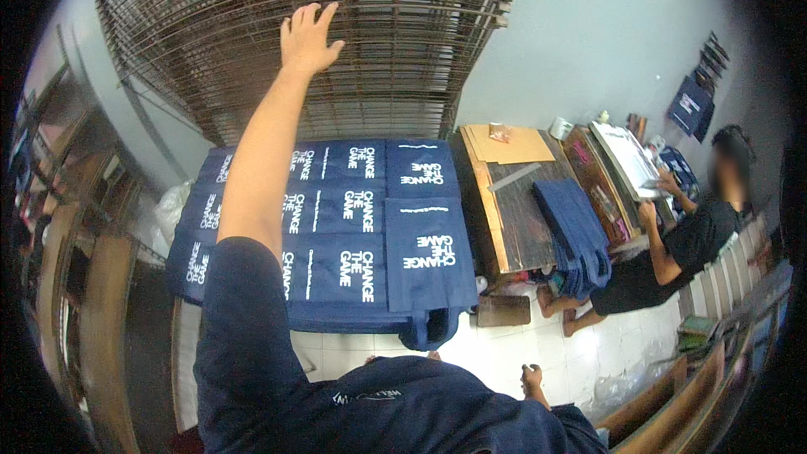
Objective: The person repeatedly picks up blue tote bags from a table and stacks them into a neat pile. A coworker is visible in the background also handling similar bags.
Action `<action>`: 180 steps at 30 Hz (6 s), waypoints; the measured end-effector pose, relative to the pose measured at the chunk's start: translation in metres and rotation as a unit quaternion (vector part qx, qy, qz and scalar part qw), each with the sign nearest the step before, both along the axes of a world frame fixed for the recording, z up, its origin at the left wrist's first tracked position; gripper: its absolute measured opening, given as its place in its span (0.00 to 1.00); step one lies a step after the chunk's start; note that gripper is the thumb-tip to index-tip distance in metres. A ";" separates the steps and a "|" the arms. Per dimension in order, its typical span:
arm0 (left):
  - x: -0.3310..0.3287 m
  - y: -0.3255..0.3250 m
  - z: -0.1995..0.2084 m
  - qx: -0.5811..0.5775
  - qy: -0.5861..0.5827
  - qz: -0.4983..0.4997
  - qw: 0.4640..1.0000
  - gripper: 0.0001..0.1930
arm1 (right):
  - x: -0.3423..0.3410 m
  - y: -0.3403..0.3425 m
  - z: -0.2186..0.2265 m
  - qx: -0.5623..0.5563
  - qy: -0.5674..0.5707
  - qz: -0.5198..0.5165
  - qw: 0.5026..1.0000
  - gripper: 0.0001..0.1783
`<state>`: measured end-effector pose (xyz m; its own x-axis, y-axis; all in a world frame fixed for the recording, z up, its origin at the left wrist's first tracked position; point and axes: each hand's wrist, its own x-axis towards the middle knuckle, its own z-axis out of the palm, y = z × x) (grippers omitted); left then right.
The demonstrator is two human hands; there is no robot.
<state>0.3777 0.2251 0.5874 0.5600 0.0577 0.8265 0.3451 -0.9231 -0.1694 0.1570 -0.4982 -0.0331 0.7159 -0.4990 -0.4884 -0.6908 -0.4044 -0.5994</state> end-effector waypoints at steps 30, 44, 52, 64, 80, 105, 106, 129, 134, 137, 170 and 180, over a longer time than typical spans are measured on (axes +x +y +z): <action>-0.297 -0.107 -0.402 -0.321 0.253 -0.269 0.872 0.26 | -0.053 0.182 0.117 -0.074 0.047 0.269 0.959 0.26; -0.492 -0.017 -0.645 -0.558 0.502 -0.063 0.658 0.25 | -0.067 0.128 0.055 0.021 0.155 0.216 0.964 0.26; -0.555 -0.007 -0.659 -0.696 0.455 0.165 0.530 0.30 | 0.018 0.181 0.060 -0.035 0.036 0.336 0.941 0.25; -0.467 -0.055 -0.608 -0.727 0.355 0.113 0.577 0.29 | 0.080 0.205 0.094 -0.044 0.063 0.437 0.896 0.21; -0.415 -0.089 -0.654 -0.686 0.473 -0.088 0.546 0.25 | 0.138 0.090 0.143 0.370 -0.119 -0.108 0.915 0.20; -0.335 -0.218 -0.413 -0.559 0.234 -0.092 0.790 0.18 | 0.371 0.103 0.274 0.178 -0.324 0.027 0.929 0.13; -0.296 -0.227 -0.365 -0.506 0.203 -0.123 0.829 0.17 | 0.369 0.106 0.317 0.155 -0.285 0.155 0.933 0.17; -0.049 -0.223 -0.131 -0.662 0.017 -0.536 0.524 0.13 | 0.283 0.225 0.535 -0.001 -0.522 0.503 0.689 0.30; -0.110 -0.203 -0.116 -0.680 -0.243 -0.454 0.523 0.09 | 0.251 0.223 0.325 0.391 -0.397 0.212 0.803 0.19; -0.128 -0.166 -0.132 -0.685 -0.334 -0.406 0.504 0.09 | 0.162 0.279 0.281 0.590 0.091 0.250 0.762 0.39; -0.369 0.338 -0.231 -0.694 -0.424 -0.184 0.553 0.29 | 0.128 0.948 0.314 0.576 -0.279 0.343 0.687 0.38; -0.651 -0.024 -0.534 -0.662 -0.086 0.427 0.610 0.13 | 0.213 1.058 0.176 0.243 -0.313 0.389 0.831 0.31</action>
